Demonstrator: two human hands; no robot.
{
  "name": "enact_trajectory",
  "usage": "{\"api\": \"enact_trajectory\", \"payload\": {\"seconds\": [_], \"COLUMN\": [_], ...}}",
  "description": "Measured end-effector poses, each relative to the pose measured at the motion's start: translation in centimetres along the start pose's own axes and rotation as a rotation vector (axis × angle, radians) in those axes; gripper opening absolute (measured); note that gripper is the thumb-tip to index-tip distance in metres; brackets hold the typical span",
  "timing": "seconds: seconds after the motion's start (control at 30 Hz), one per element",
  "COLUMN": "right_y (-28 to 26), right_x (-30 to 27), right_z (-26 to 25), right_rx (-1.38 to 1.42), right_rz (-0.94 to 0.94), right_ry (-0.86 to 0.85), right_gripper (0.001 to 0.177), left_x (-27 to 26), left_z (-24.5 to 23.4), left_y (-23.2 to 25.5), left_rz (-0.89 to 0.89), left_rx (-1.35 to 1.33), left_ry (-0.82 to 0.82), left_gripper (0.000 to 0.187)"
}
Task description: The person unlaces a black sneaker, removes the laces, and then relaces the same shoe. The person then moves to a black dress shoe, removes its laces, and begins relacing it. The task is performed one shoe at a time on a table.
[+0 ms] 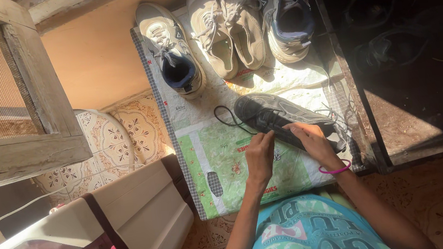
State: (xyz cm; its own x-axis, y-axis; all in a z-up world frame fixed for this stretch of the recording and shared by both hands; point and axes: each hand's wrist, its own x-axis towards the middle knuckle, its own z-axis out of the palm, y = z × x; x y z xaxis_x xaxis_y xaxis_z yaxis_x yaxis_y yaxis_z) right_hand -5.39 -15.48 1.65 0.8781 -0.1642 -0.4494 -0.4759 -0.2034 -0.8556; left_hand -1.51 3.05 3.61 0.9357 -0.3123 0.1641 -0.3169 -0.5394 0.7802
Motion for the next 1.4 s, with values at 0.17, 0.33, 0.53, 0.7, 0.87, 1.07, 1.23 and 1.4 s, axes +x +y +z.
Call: {"api": "enact_trajectory", "payload": {"seconds": [0.17, 0.33, 0.53, 0.7, 0.87, 1.07, 1.23, 1.4], "right_y": [1.0, 0.7, -0.5, -0.9, -0.5, -2.1, -4.7, -7.4], "right_x": [0.1, -0.4, 0.9, 3.0, 4.2, 2.3, -1.8, -2.2], "right_z": [-0.2, -0.1, -1.3, -2.6, -3.4, -2.7, -1.8, -2.6], "right_rx": [0.354, 0.430, 0.376, -0.076, -0.233, -0.249, -0.414, -0.278], "right_rz": [0.046, 0.104, -0.012, -0.122, -0.212, -0.229, -0.500, -0.403], "right_ry": [-0.095, -0.112, -0.216, -0.239, -0.324, -0.156, 0.207, 0.249], "right_gripper": [0.036, 0.039, 0.045, 0.034, 0.030, 0.023, 0.014, 0.012], "left_x": [-0.6, -0.9, 0.2, 1.7, 2.4, 1.9, -0.1, -0.3], "left_z": [2.8, 3.2, 2.7, 2.2, 1.5, 0.6, 1.3, 3.7], "left_y": [-0.8, -0.9, -0.6, -0.9, -0.7, 1.2, 4.5, 6.4], "left_rz": [-0.016, 0.051, 0.130, 0.079, 0.037, 0.063, 0.104, 0.020], "left_rx": [0.044, 0.128, 0.079, -0.141, -0.237, -0.150, -0.025, -0.138], "left_ry": [0.066, -0.043, -0.120, -0.300, -0.276, -0.228, -0.015, 0.038], "left_gripper": [0.016, 0.027, 0.033, 0.011, 0.017, 0.031, 0.063, 0.091]}}
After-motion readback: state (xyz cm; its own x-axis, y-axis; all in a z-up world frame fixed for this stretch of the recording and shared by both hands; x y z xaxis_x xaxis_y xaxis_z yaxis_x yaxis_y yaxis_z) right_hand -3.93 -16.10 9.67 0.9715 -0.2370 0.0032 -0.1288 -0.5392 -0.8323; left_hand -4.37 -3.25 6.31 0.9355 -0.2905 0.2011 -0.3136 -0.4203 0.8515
